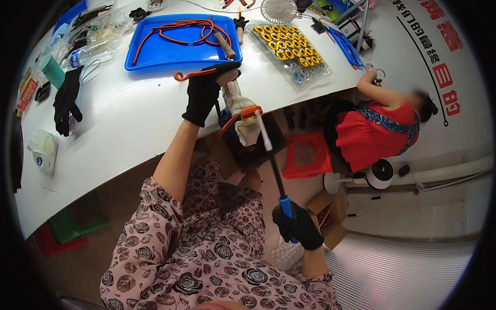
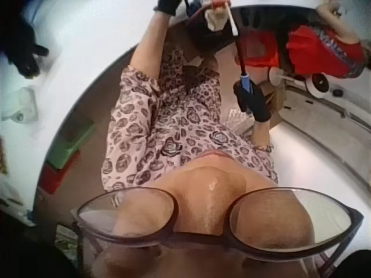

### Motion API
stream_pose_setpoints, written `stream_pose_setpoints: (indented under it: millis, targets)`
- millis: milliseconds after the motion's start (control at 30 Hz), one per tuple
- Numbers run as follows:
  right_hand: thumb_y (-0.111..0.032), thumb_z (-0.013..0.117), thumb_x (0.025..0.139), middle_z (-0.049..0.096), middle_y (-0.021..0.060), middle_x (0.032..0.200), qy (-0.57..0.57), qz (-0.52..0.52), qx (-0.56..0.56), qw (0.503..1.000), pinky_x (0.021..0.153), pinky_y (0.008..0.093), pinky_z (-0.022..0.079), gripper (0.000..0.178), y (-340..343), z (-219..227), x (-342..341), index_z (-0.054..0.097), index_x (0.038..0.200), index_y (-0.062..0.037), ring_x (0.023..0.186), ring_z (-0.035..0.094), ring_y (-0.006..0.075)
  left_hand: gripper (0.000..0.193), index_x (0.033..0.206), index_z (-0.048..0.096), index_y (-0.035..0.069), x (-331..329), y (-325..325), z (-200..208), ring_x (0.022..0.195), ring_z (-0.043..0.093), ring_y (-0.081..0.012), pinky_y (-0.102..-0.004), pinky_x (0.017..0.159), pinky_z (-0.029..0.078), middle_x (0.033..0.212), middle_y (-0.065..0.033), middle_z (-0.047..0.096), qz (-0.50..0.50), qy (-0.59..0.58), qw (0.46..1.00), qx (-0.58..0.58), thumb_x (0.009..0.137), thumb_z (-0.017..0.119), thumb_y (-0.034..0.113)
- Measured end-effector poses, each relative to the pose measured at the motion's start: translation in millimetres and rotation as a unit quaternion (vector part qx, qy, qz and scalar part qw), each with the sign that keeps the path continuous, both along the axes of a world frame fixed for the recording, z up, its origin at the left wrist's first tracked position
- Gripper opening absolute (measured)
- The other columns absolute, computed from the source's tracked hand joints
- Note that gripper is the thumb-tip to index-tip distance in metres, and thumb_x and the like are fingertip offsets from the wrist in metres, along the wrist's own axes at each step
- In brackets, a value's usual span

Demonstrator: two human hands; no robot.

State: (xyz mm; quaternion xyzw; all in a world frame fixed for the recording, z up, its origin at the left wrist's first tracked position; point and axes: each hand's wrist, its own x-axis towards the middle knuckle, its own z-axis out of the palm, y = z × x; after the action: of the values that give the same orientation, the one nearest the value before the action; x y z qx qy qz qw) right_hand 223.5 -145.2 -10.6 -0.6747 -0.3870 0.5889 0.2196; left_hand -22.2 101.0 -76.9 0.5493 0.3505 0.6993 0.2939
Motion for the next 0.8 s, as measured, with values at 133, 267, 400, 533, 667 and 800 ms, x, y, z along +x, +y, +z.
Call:
stream_pose_setpoints:
  millis: [133, 267, 400, 533, 667, 800]
  targets:
    - [-0.021, 0.062, 0.084, 0.051, -0.0003, 0.061, -0.023, 0.037, -0.058, 0.997, 0.039, 0.0219, 0.037, 0.018, 2.1, 2.4, 1.5, 0.054, 0.089, -0.0058, 0.043, 0.047, 0.0065, 0.025, 0.100, 0.069, 0.016, 5.6, 11.3, -12.5, 0.075, 0.062, -0.0093, -0.0246, 0.068, 0.046, 0.084, -0.0011, 0.069, -0.059, 0.012, 0.991, -0.122, 0.079, 0.065, 0.029]
    - [-0.021, 0.061, 0.084, 0.052, -0.0003, 0.062, -0.017, 0.028, -0.054, 0.998, 0.039, 0.0220, 0.038, 0.018, 6.9, 0.9, 2.1, 0.054, 0.090, -0.0058, 0.043, 0.047, 0.0068, 0.023, 0.099, 0.069, 0.017, -4.4, 8.1, -7.2, 0.073, 0.062, -0.0140, -0.0264, 0.070, 0.045, 0.081, -0.0007, 0.068, 0.047, 0.077, 0.996, -0.006, 0.078, 0.065, 0.026]
    - [-0.021, 0.061, 0.084, 0.051, 0.0001, 0.061, -0.012, 0.032, -0.049, 0.998, 0.038, 0.0222, 0.038, 0.018, 7.5, -2.8, 5.2, 0.054, 0.090, -0.0056, 0.043, 0.047, 0.0071, 0.025, 0.100, 0.069, 0.017, -18.7, -13.8, 31.3, 0.073, 0.060, -0.0148, -0.0279, 0.076, 0.043, 0.081, -0.0010, 0.066, 0.222, 0.255, 0.924, 0.177, 0.075, 0.066, 0.015]
    - [-0.020, 0.061, 0.084, 0.051, -0.0001, 0.061, 0.003, 0.031, -0.041, 0.999, 0.038, 0.0224, 0.037, 0.017, 8.9, -2.0, 4.2, 0.054, 0.090, -0.0055, 0.043, 0.047, 0.0073, 0.027, 0.098, 0.068, 0.018, -17.1, -23.1, 48.0, 0.073, 0.059, -0.0156, -0.0291, 0.082, 0.039, 0.079, 0.0005, 0.065, 0.265, 0.319, 0.873, 0.256, 0.072, 0.067, 0.013]
    - [-0.019, 0.060, 0.084, 0.051, -0.0002, 0.060, 0.000, 0.025, -0.037, 0.999, 0.038, 0.0223, 0.037, 0.017, 9.7, -2.5, 1.2, 0.054, 0.091, -0.0055, 0.042, 0.047, 0.0074, 0.027, 0.100, 0.068, 0.017, -17.5, -10.0, 29.0, 0.075, 0.061, -0.0167, -0.0294, 0.078, 0.043, 0.080, -0.0020, 0.066, 0.225, 0.242, 0.920, 0.211, 0.074, 0.066, 0.011]
    - [-0.019, 0.060, 0.085, 0.050, 0.0001, 0.059, 0.009, 0.031, -0.040, 0.999, 0.038, 0.0222, 0.036, 0.016, 11.8, -4.8, -2.0, 0.054, 0.091, -0.0054, 0.042, 0.047, 0.0076, 0.020, 0.097, 0.070, 0.017, -5.4, 1.9, 9.0, 0.068, 0.062, -0.0178, -0.0274, 0.065, 0.045, 0.081, -0.0053, 0.068, 0.100, 0.083, 0.989, 0.064, 0.078, 0.064, 0.017]
